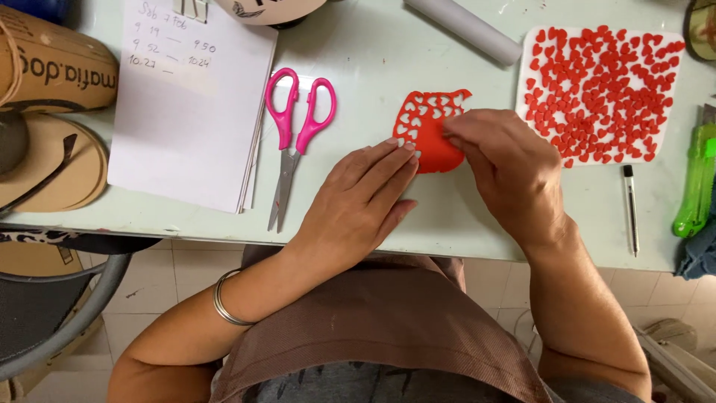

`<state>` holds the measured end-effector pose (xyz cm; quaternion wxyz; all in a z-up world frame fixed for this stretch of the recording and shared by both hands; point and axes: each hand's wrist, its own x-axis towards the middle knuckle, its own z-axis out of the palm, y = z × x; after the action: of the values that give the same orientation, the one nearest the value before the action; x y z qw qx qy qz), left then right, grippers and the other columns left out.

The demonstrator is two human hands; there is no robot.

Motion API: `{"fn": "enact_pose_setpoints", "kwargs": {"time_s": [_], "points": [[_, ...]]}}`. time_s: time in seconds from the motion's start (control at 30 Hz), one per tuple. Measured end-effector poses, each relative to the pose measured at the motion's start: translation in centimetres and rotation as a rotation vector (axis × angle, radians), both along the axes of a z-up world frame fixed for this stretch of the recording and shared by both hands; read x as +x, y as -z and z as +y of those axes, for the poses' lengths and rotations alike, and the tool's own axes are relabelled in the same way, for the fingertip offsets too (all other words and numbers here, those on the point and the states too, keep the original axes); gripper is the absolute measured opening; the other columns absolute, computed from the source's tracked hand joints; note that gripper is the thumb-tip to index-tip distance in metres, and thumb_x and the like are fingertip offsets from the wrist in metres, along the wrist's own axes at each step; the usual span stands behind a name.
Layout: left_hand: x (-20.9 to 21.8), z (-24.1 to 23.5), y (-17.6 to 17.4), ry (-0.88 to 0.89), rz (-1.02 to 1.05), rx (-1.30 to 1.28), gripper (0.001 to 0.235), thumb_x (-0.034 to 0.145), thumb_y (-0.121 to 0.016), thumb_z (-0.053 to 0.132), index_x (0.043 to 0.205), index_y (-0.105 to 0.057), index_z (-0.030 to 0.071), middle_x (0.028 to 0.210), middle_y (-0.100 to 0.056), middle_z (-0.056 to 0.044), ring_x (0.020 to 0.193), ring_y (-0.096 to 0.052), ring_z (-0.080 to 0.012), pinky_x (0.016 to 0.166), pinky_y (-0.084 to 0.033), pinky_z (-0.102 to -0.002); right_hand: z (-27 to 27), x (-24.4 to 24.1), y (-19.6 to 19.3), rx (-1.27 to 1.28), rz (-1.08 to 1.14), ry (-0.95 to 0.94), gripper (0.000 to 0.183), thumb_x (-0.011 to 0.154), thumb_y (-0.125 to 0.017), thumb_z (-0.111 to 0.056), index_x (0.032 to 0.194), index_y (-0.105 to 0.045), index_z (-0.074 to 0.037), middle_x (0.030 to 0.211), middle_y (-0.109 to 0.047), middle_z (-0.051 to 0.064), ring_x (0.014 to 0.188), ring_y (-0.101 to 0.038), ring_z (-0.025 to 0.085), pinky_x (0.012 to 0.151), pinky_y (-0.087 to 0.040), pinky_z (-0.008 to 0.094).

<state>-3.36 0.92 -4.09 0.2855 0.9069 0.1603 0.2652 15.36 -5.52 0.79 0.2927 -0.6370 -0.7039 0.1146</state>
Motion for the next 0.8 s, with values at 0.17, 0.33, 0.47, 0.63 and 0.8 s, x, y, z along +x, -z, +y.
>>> {"fn": "enact_pose_setpoints", "kwargs": {"time_s": [0.17,0.33,0.47,0.63,0.8], "points": [[-0.1,0.0,0.3,-0.004,-0.006,-0.041,0.035,0.09,-0.063,0.016,0.118,-0.053,-0.003,0.123,-0.049,-0.012,0.116,-0.047,-0.0296,0.095,-0.044,-0.044,0.0,0.2,1.0,0.048,-0.118,0.002,0.016,0.094,-0.061,0.008,0.106,-0.051,0.005,0.098,-0.063,0.016,0.086,-0.063,0.029,0.075,-0.052,0.034],[-0.2,0.1,0.3,0.008,-0.007,-0.04,0.037,0.088,-0.065,0.016,0.118,-0.053,-0.003,0.124,-0.049,-0.012,0.115,-0.047,-0.0296,0.094,-0.045,-0.044,0.1,0.3,1.4,0.008,-0.109,-0.025,0.019,0.094,-0.059,0.008,0.104,-0.044,0.005,0.1,-0.061,0.019,0.089,-0.063,0.031,0.078,-0.051,0.037],[-0.2,0.0,0.3,0.003,-0.008,-0.049,0.036,0.088,-0.064,0.014,0.117,-0.053,-0.003,0.124,-0.048,-0.011,0.116,-0.047,-0.0294,0.094,-0.045,-0.044,0.3,0.1,1.2,0.011,-0.102,-0.032,0.016,0.094,-0.056,0.009,0.1,-0.042,0.005,0.098,-0.062,0.021,0.088,-0.063,0.033,0.073,-0.051,0.037],[-0.2,0.1,0.4,-0.004,-0.023,-0.033,0.037,0.087,-0.066,0.013,0.117,-0.053,-0.004,0.124,-0.049,-0.011,0.115,-0.047,-0.0293,0.095,-0.046,-0.043,0.6,0.1,1.2,0.02,-0.102,-0.073,0.015,0.094,-0.053,0.012,0.097,-0.04,0.004,0.098,-0.062,0.021,0.088,-0.062,0.033,0.073,-0.051,0.038],[-0.2,0.2,0.2,0.007,0.005,-0.028,0.036,0.089,-0.063,0.015,0.118,-0.053,-0.004,0.124,-0.048,-0.012,0.116,-0.046,-0.0289,0.095,-0.045,-0.043,0.5,0.1,1.2,-0.013,-0.131,-0.063,0.013,0.094,-0.051,0.01,0.097,-0.04,0.003,0.099,-0.062,0.019,0.088,-0.062,0.032,0.07,-0.05,0.038]]}}
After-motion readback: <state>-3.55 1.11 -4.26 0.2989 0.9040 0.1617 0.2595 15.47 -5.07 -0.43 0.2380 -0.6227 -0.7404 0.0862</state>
